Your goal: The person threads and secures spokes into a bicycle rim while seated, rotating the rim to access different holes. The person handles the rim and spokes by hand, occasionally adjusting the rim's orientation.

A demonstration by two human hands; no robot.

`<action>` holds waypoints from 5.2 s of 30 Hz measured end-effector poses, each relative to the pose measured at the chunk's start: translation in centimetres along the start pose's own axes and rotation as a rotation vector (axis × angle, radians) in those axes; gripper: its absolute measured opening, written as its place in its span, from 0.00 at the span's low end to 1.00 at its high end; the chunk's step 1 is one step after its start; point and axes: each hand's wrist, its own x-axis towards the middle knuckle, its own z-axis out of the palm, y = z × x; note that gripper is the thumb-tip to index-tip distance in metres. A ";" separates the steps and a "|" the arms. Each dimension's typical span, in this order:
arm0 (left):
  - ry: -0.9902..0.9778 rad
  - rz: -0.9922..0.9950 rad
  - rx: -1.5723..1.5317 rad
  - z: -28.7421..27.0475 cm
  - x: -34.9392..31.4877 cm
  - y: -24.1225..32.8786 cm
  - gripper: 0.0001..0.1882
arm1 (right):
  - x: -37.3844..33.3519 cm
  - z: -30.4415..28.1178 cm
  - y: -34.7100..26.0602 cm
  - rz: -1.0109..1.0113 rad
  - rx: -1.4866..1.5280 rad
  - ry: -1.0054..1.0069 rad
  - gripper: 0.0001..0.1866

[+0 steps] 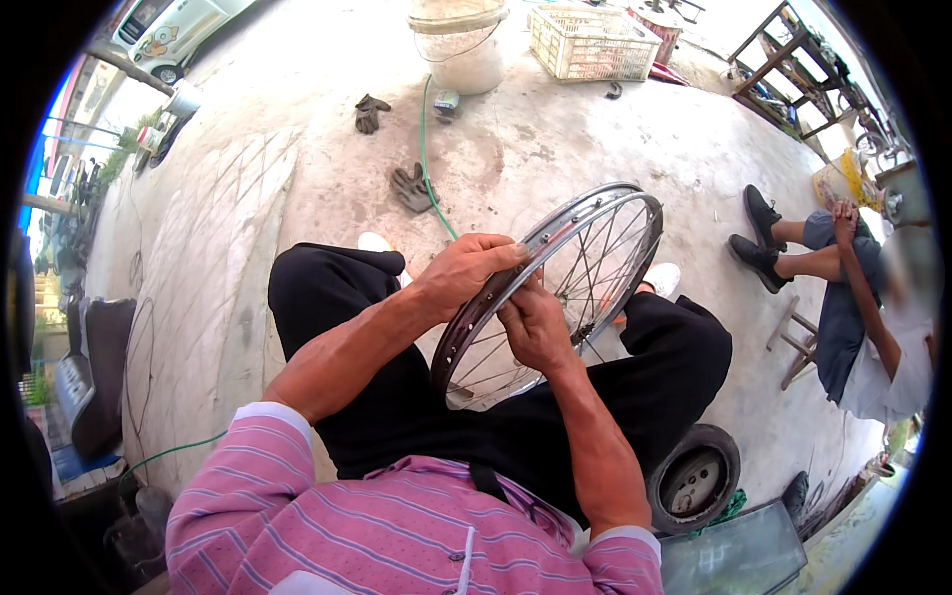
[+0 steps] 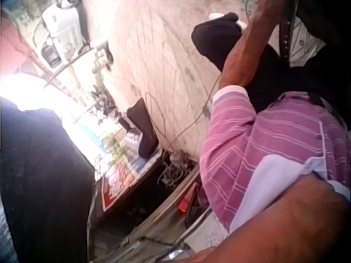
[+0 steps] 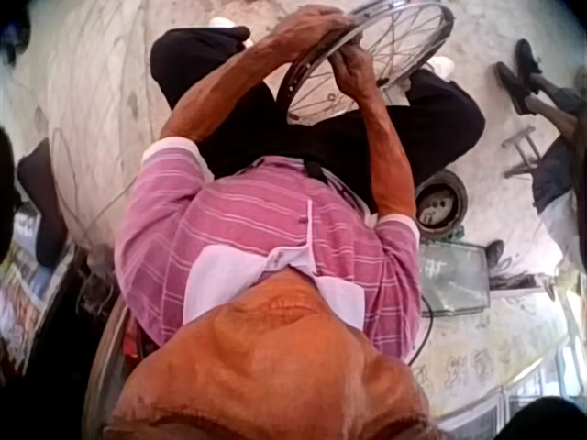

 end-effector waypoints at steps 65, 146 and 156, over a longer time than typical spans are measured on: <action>0.218 0.291 0.983 -1.6 0.6 -0.2 0.20 | 5.5 -1.6 7.9 0.266 0.652 0.438 0.08; 0.116 0.431 0.924 -0.1 1.1 -2.3 0.19 | 2.8 -3.0 7.2 0.225 0.795 0.462 0.06; 0.104 0.509 0.833 0.6 -0.4 -2.7 0.18 | -0.3 -5.8 14.9 0.230 0.574 0.389 0.17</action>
